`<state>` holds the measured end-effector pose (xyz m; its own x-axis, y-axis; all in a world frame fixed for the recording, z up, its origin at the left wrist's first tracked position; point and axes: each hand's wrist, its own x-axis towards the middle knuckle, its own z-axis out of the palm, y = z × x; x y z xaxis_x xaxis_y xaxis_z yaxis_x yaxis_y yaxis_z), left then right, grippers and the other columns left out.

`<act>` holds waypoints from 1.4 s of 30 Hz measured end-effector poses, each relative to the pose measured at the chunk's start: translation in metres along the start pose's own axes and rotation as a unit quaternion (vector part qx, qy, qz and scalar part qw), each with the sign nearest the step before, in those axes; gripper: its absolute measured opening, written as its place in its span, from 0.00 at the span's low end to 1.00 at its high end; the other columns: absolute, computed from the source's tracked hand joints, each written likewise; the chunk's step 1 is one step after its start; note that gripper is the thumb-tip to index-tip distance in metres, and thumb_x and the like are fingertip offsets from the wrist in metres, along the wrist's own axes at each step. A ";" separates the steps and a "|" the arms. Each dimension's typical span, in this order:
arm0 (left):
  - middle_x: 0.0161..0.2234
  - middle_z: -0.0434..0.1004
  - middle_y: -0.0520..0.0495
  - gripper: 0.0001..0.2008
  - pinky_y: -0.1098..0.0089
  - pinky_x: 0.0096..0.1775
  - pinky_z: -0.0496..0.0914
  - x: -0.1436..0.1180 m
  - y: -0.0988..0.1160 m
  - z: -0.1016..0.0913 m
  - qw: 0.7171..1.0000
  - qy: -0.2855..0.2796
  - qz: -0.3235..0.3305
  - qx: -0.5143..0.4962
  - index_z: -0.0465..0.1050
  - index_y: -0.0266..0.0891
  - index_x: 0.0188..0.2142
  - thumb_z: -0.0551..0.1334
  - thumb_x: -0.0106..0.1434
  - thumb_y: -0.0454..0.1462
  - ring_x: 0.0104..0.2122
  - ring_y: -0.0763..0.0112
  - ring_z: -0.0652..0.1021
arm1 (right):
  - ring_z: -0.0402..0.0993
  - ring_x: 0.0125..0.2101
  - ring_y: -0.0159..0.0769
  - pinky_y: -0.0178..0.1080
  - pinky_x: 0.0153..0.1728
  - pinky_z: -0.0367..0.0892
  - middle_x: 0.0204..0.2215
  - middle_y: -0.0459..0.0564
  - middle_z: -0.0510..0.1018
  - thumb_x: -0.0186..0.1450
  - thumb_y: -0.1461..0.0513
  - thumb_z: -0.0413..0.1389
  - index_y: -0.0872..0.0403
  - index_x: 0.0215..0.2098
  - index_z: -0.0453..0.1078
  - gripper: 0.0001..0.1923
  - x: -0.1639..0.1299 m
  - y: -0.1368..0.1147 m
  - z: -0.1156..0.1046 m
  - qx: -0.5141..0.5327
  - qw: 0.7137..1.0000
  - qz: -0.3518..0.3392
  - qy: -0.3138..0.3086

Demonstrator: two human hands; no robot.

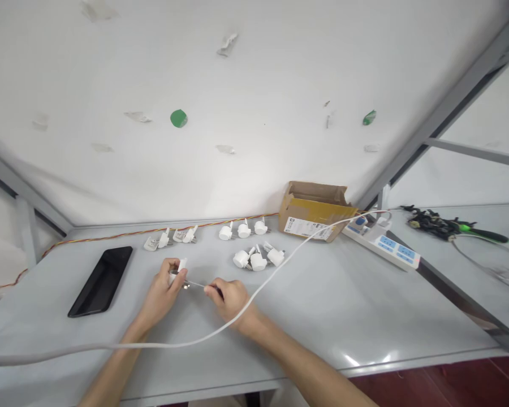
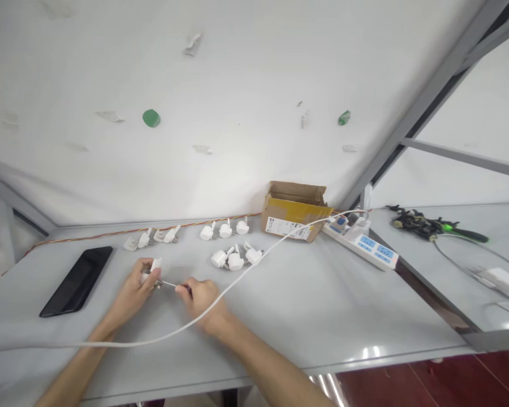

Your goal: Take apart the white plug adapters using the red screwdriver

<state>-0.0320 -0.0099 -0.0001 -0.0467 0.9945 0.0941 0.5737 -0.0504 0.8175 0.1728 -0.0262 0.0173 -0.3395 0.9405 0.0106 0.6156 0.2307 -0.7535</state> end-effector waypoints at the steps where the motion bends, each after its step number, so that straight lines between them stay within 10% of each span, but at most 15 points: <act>1: 0.27 0.70 0.54 0.14 0.71 0.26 0.66 0.001 -0.001 0.000 1.000 -0.001 -0.001 0.001 0.60 0.42 0.41 0.54 0.62 0.49 0.23 0.71 0.71 | 0.67 0.24 0.30 0.32 0.28 0.56 0.24 0.48 0.77 0.68 0.56 0.47 0.54 0.32 0.75 0.17 0.000 0.000 0.000 0.006 1.000 -0.002 -0.005; 11: 0.27 0.69 0.54 0.16 0.71 0.26 0.65 -0.010 0.009 -0.002 1.000 -0.016 0.007 -0.010 0.59 0.42 0.39 0.54 0.62 0.51 0.21 0.73 0.69 | 0.57 0.18 0.26 0.30 0.23 0.53 0.14 0.40 0.62 0.68 0.53 0.45 0.55 0.31 0.76 0.22 0.001 0.005 -0.011 0.134 0.987 0.020 -0.083; 20: 0.28 0.71 0.53 0.16 0.69 0.30 0.67 -0.019 0.013 0.007 0.999 0.024 -0.010 -0.033 0.61 0.42 0.39 0.55 0.61 0.51 0.24 0.72 0.71 | 0.73 0.28 0.33 0.33 0.30 0.60 0.29 0.50 0.80 0.68 0.54 0.47 0.54 0.35 0.76 0.18 -0.011 0.006 -0.008 0.003 0.999 -0.047 0.012; 31: 0.41 0.74 0.43 0.19 0.60 0.45 0.66 0.002 0.044 0.031 0.996 0.028 -0.082 0.032 0.64 0.39 0.39 0.55 0.58 0.51 0.38 0.61 0.76 | 0.71 0.44 0.46 0.46 0.45 0.63 0.39 0.58 0.76 0.70 0.54 0.44 0.56 0.39 0.68 0.16 -0.029 0.029 -0.052 -0.226 0.952 -0.075 0.193; 42: 0.38 0.75 0.42 0.25 0.65 0.34 0.67 0.011 0.051 0.026 0.991 0.015 -0.131 0.012 0.66 0.36 0.41 0.59 0.50 0.51 0.33 0.64 0.75 | 0.58 0.61 0.45 0.51 0.61 0.54 0.53 0.61 0.72 0.68 0.61 0.51 0.58 0.45 0.66 0.11 -0.002 0.069 -0.049 -0.286 0.918 -0.232 0.149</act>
<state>0.0181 0.0013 0.0272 -0.2217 0.9697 -0.1025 0.5573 0.2123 0.8027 0.2508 -0.0001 -0.0032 -0.5017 0.7148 0.4872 0.7554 0.6365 -0.1559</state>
